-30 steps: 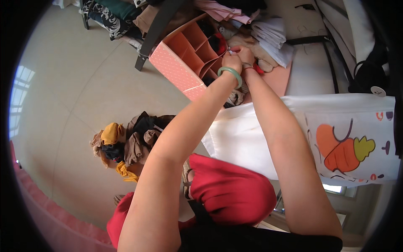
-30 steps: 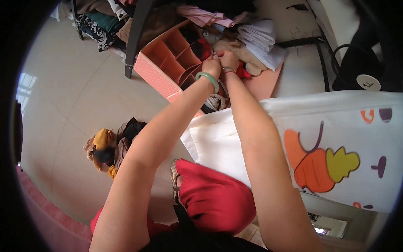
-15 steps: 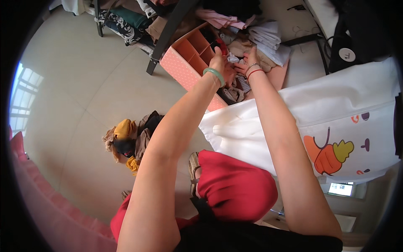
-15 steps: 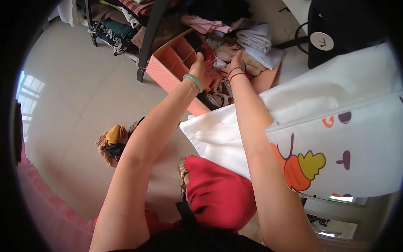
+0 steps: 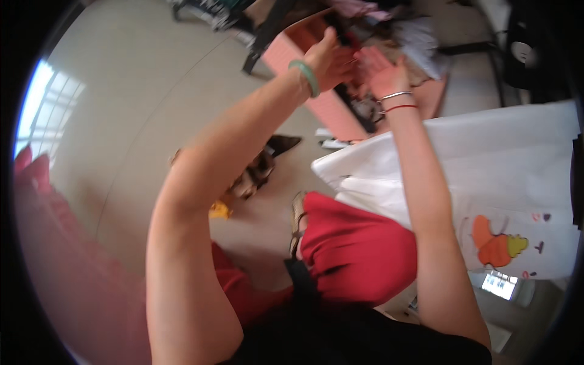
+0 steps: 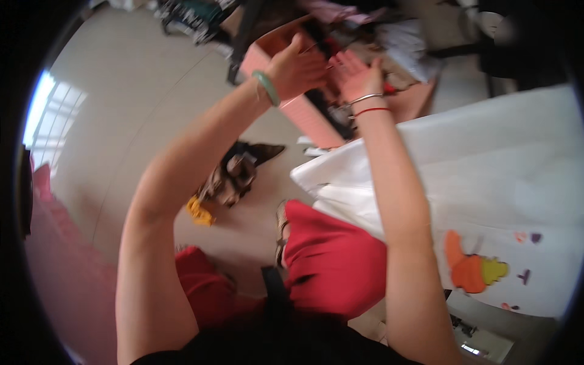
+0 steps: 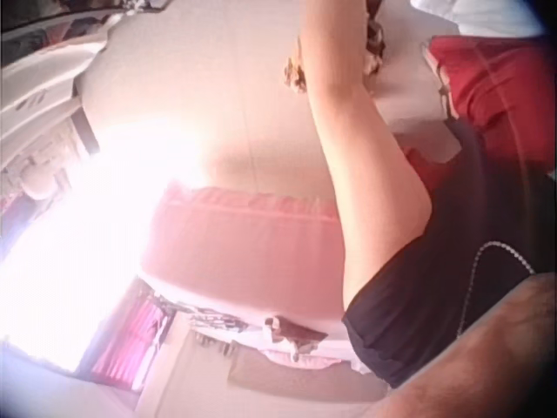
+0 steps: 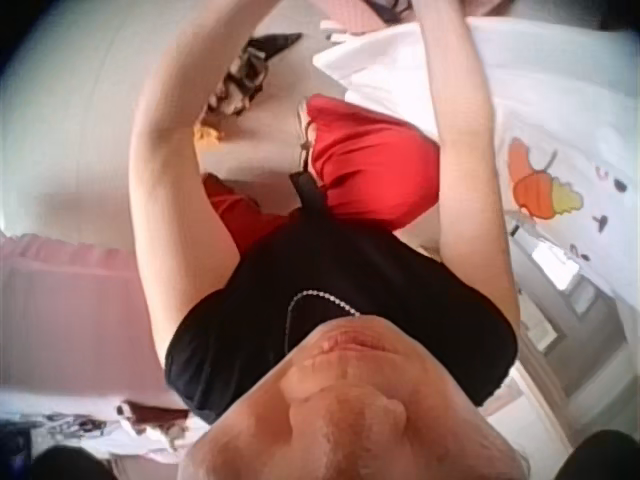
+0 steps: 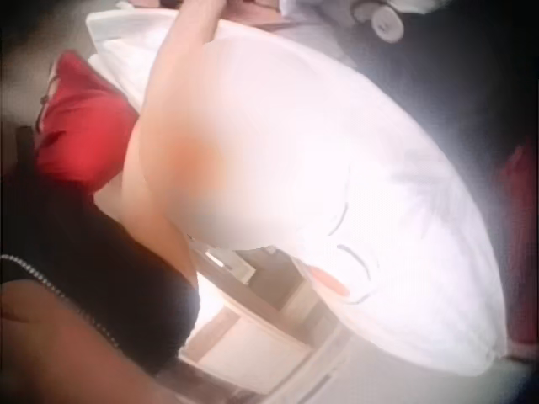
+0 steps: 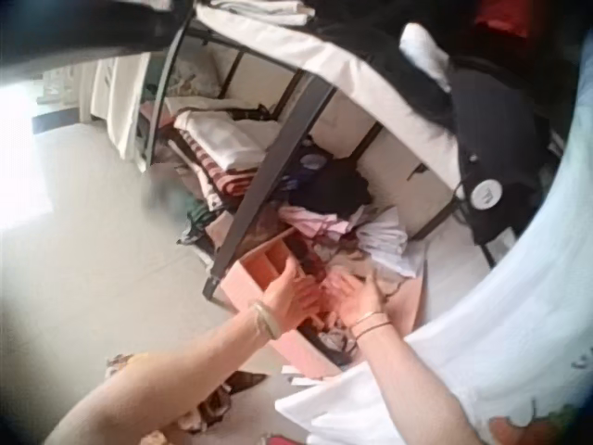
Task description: The person sits on the floor and folds various small clothing items, including socks and underwear, one by one. They pick up each item from a pile, fold it into a compact shape, and place it into a pink fabric organizer box with multiple compartments.
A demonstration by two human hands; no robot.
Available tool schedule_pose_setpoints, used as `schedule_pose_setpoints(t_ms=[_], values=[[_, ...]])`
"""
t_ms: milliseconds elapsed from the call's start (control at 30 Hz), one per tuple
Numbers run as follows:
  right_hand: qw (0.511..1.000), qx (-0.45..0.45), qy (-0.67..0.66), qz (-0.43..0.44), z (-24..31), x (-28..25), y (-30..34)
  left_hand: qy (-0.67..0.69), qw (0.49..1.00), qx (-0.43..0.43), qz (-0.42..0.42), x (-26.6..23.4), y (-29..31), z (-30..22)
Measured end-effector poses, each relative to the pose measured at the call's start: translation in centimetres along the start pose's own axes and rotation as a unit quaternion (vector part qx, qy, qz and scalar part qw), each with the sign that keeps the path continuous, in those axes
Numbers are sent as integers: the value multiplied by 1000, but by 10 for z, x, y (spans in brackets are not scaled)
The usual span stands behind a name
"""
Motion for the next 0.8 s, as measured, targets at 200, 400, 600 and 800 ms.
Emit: schedule_pose_setpoints(t_ms=[200,400,600,800], values=[[988,85,-22,127,-48,53,45,-109,993,-38,4,-38,78,-58],[963,204,43,169,-120,64,52,-195,973,-98,-80,-95,141,-59],[932,305,107,167,-185,61,43,-235,957,-82,-151,-158,191,-26],[908,369,133,149,-228,47,46,-701,691,55,-169,-194,227,22]])
Point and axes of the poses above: each hand's wrist, its own y-axis away from the middle knuckle, its own x-axis out of the palm, z = x × y, the point moved 2 cm from there along -y, towards the middle knuckle, and after that the axes turned 9 degrees about x, right-handed, at the moved point
